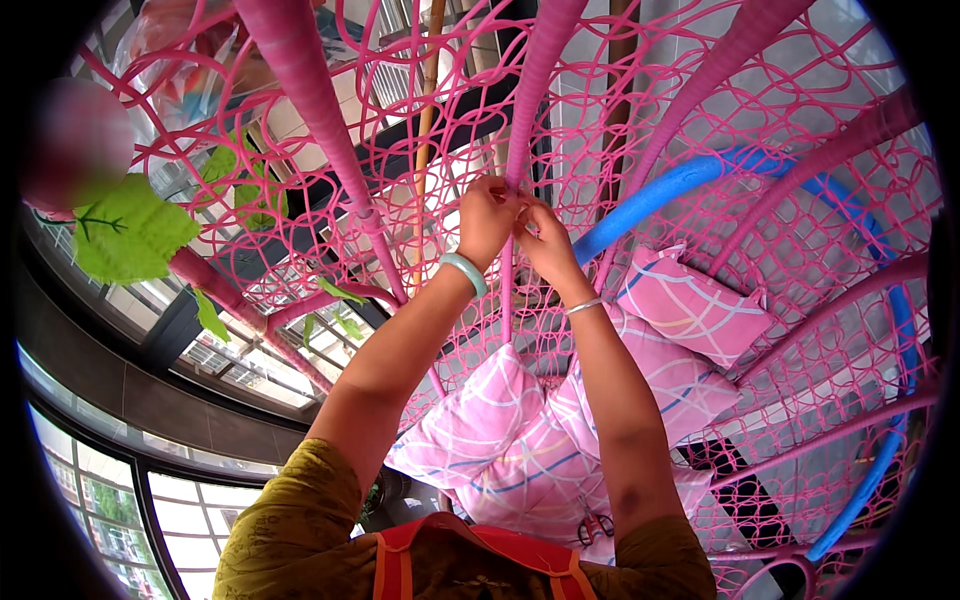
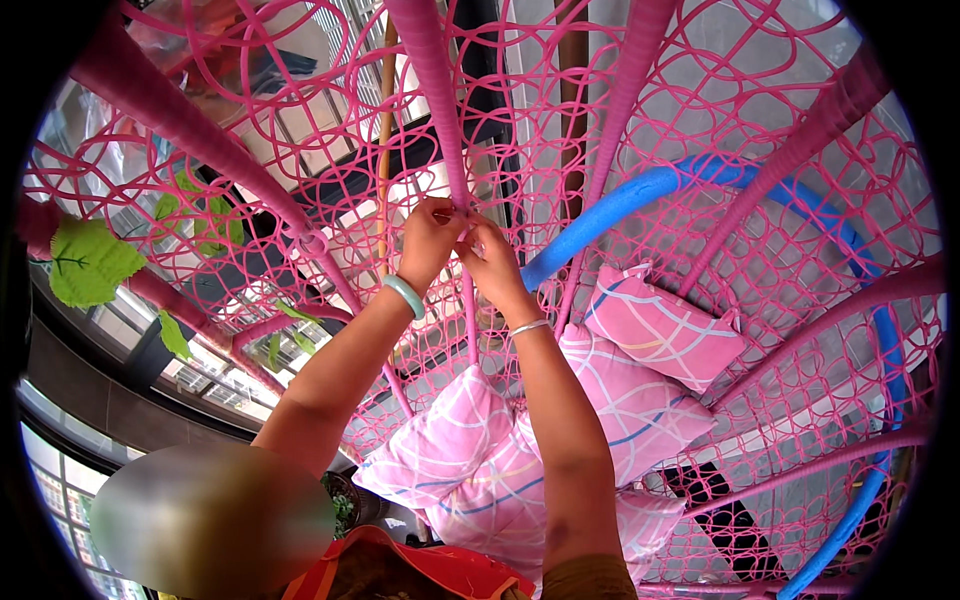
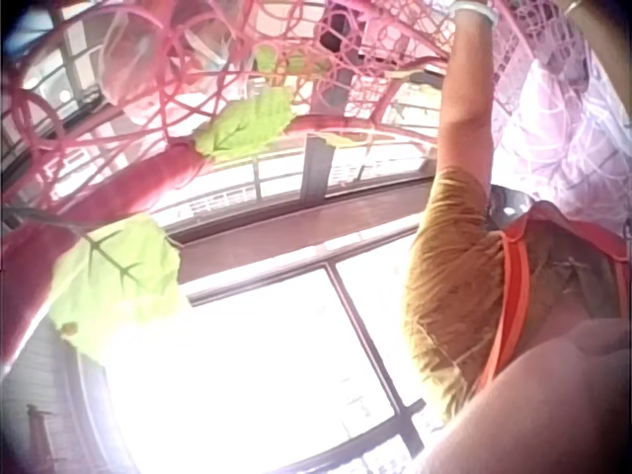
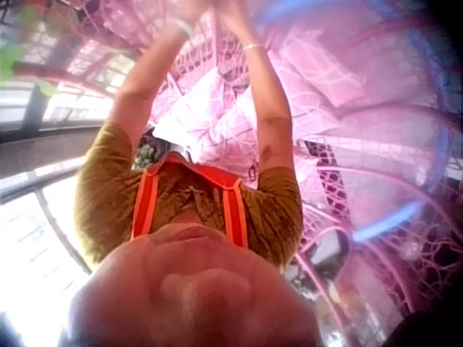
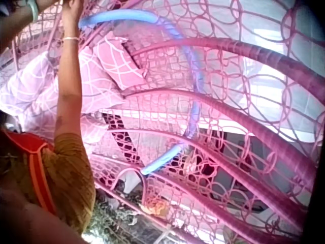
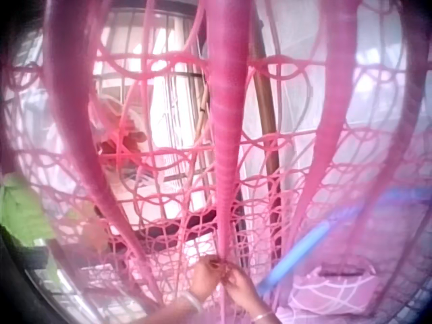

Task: The person uses yellow tape and wire to secure the frame joints of a pink woven hanging chair.

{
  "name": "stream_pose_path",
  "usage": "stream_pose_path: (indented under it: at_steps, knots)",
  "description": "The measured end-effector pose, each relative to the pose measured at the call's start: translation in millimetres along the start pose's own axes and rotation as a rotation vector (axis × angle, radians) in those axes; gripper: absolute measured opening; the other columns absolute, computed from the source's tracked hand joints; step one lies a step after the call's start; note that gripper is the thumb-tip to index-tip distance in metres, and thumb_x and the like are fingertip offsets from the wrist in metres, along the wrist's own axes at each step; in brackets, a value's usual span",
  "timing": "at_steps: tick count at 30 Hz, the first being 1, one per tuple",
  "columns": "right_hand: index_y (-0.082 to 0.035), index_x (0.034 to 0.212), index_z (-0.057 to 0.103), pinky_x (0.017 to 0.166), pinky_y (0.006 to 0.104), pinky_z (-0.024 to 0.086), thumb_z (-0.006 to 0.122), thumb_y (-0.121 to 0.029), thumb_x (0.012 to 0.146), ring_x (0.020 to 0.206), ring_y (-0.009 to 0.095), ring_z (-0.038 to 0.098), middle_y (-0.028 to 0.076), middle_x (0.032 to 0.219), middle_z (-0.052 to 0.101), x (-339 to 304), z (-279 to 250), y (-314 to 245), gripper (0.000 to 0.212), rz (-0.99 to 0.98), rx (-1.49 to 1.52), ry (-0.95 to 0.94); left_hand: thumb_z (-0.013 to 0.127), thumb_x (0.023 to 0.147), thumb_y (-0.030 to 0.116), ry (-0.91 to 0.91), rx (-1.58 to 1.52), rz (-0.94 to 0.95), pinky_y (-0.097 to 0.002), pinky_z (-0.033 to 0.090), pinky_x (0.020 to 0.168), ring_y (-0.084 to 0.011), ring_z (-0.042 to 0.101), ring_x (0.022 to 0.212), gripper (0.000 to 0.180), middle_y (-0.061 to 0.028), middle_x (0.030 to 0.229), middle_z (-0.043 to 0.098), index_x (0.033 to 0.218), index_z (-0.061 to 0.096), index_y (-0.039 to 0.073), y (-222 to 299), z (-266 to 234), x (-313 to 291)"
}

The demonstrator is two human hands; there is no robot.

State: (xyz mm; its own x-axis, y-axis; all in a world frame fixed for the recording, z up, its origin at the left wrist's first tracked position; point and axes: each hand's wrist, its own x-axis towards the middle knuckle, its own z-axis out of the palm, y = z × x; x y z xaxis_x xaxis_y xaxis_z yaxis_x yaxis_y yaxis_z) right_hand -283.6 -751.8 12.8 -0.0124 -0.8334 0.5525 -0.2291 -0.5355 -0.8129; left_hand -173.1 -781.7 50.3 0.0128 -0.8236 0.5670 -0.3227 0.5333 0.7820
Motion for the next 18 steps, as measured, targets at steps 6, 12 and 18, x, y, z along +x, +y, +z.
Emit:
stream_pose_path:
  at_steps: [6,12,18]
  knots:
    - [0.001,0.101,0.053,0.086,0.0327,0.041,0.063,-0.005,0.076,0.105,0.026,0.052,0.013,0.114,0.053,-1.1,1.7,12.4,0.027,-0.033,-0.009,0.038,0.058,0.072,0.007,0.109,-0.097,-0.092,-0.0299,0.048,0.059,-0.0209,0.060,0.064,0.022,-0.0156,0.074,0.062,0.087,0.060,-0.008,-4.9,12.6,-2.6]
    - [0.000,0.088,0.053,0.092,0.0341,0.038,0.063,-0.007,0.077,0.111,0.029,0.048,0.015,0.118,0.051,-0.2,4.6,15.4,0.016,-0.036,0.028,0.055,0.056,0.074,0.008,0.215,-0.197,-0.212,-0.0275,0.046,0.055,-0.0154,0.058,0.060,0.019,-0.0127,0.069,0.063,0.083,0.062,-0.007,0.4,17.5,-2.4]
    - [-0.001,0.080,0.050,0.094,0.0346,0.036,0.063,-0.009,0.077,0.114,0.030,0.046,0.015,0.124,0.048,-1.9,5.5,21.4,0.015,-0.065,-0.004,0.058,0.057,0.076,0.010,0.159,-0.165,-0.239,-0.0253,0.043,0.054,-0.0103,0.053,0.059,0.018,-0.0076,0.066,0.061,0.082,0.063,-0.006,-4.2,9.8,0.1]
